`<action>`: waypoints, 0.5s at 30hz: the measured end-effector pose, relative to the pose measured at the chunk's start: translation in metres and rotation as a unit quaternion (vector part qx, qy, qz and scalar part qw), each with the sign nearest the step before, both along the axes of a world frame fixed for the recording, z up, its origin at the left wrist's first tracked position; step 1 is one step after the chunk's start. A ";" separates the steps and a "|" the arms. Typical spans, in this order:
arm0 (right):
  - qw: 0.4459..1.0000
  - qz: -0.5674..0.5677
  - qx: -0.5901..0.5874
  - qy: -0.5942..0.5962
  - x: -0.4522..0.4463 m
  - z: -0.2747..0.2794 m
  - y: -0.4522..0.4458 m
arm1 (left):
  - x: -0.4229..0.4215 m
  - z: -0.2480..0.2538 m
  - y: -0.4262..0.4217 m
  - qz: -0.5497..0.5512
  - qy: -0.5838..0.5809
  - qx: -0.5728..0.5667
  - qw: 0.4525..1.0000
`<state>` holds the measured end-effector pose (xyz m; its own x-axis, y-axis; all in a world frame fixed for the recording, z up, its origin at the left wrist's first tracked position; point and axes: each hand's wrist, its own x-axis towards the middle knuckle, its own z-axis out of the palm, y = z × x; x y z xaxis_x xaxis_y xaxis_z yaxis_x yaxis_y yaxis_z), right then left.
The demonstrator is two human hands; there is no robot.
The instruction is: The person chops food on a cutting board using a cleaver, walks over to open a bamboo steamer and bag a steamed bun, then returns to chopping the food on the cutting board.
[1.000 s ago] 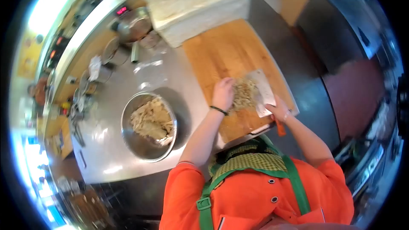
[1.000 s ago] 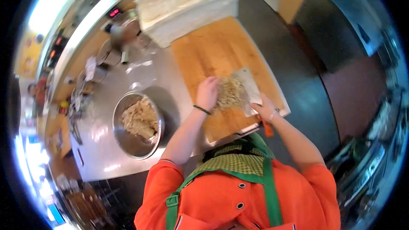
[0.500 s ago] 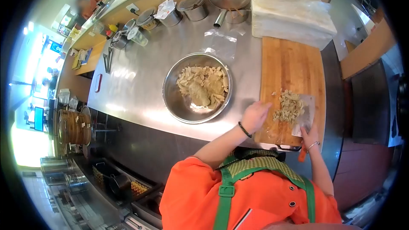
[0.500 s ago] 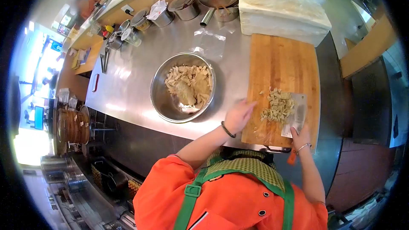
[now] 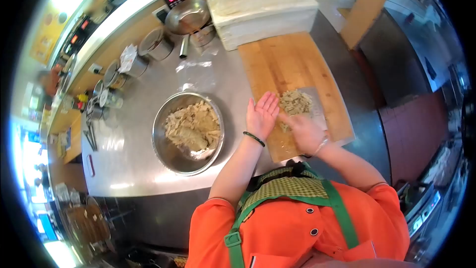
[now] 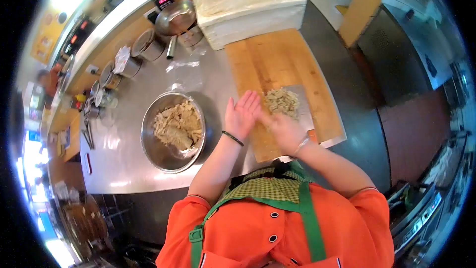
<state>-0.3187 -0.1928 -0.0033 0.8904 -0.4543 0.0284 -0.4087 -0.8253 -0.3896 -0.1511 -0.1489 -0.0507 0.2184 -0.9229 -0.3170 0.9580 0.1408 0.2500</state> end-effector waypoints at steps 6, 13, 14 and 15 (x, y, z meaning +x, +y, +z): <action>0.988 -0.022 -0.105 -0.107 -0.010 -0.017 -0.021 | -0.014 0.027 -0.001 -0.052 -0.008 0.029 0.998; 0.730 -0.207 0.630 -0.164 -0.007 -0.053 -0.086 | -0.043 0.022 0.014 0.040 -0.293 0.121 0.948; 0.843 -0.128 0.500 -0.151 -0.015 -0.051 -0.088 | -0.043 0.013 0.020 0.075 -0.287 0.117 0.948; 0.926 -0.021 0.348 -0.144 -0.011 -0.045 -0.091 | -0.045 0.007 0.027 0.058 -0.315 0.151 0.935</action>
<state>-0.3297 -0.2838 -0.0487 0.8723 -0.4863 -0.0509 -0.2314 -0.3188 -0.9192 -0.1962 -0.1216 -0.0433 0.5427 -0.7707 -0.3339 0.5893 0.0661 0.8052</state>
